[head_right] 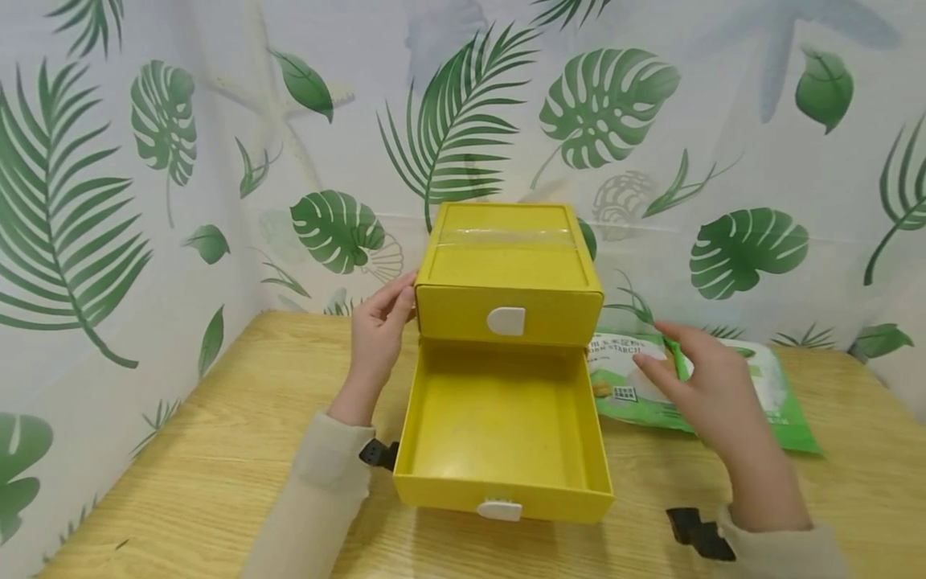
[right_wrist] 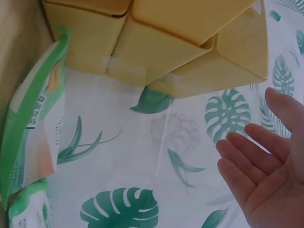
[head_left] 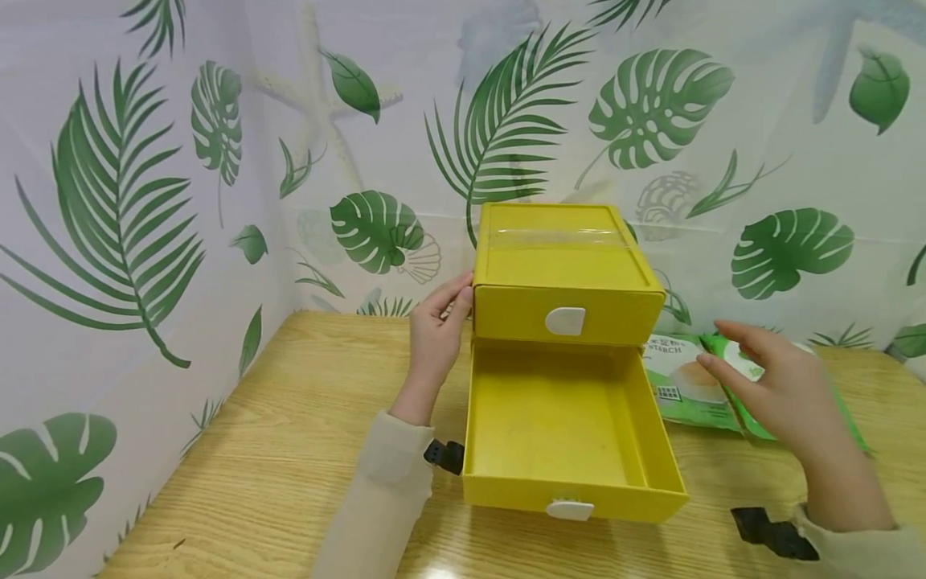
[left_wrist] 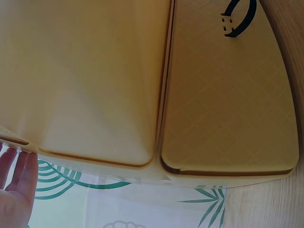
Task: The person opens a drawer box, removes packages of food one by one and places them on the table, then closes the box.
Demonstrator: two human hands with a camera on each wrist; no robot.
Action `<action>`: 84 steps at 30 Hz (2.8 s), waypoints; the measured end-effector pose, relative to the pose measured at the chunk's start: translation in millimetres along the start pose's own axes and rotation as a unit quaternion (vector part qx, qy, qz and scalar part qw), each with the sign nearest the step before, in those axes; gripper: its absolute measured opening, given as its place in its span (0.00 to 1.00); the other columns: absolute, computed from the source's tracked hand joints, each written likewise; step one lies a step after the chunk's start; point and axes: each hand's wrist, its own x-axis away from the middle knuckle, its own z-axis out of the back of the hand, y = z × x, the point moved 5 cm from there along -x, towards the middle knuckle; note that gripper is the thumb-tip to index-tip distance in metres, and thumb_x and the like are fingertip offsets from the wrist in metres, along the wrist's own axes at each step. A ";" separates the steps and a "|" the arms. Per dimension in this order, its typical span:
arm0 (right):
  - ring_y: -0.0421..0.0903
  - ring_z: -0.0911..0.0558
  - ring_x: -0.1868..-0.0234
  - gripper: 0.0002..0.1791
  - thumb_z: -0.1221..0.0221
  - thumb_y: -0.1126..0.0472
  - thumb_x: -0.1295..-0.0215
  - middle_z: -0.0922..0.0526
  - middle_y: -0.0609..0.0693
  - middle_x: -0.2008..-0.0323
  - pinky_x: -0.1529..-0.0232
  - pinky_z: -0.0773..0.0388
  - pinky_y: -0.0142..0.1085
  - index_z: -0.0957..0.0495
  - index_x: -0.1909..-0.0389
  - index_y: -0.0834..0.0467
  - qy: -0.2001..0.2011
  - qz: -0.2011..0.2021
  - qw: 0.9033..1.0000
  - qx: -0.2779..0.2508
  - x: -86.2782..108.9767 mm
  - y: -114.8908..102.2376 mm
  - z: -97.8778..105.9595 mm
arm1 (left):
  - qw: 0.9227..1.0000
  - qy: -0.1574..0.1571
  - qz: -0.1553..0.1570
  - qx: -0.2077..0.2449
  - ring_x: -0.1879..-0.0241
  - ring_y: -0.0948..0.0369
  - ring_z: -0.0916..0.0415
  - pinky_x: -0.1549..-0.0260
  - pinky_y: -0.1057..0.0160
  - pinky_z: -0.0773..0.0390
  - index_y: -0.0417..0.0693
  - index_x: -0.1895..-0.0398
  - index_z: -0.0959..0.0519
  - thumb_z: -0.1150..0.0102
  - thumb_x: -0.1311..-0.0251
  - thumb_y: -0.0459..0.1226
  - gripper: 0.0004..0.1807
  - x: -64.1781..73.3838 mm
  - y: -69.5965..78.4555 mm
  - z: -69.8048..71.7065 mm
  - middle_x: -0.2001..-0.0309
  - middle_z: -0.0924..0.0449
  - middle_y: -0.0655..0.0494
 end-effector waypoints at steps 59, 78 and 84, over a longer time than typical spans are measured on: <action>0.36 0.23 0.63 0.16 0.46 0.47 0.40 0.22 0.41 0.59 0.67 0.23 0.32 0.25 0.54 0.50 -0.210 0.309 0.927 -0.032 68.4 -147.6 -32.5 | 1.000 0.000 0.015 -0.005 0.49 0.53 0.30 0.60 0.63 0.24 0.28 0.53 0.27 0.52 0.40 0.28 0.14 2.6 16.4 -2.4 0.51 0.28 0.38; 0.37 0.22 0.65 0.14 0.48 0.51 0.38 0.21 0.44 0.61 0.71 0.24 0.27 0.25 0.56 0.54 -0.204 0.393 0.896 -0.044 78.6 -155.0 -35.9 | 1.000 -0.001 0.002 -0.005 0.50 0.59 0.29 0.61 0.64 0.24 0.34 0.52 0.25 0.50 0.39 0.33 0.15 1.7 0.3 -1.7 0.50 0.26 0.44; 0.37 0.22 0.64 0.15 0.47 0.50 0.39 0.21 0.43 0.60 0.70 0.23 0.30 0.24 0.55 0.53 -0.273 0.327 0.903 -0.047 74.8 -149.7 -44.0 | 1.000 -0.002 0.004 -0.007 0.50 0.58 0.29 0.61 0.63 0.24 0.34 0.52 0.25 0.50 0.39 0.33 0.15 1.6 -0.4 -1.8 0.50 0.26 0.44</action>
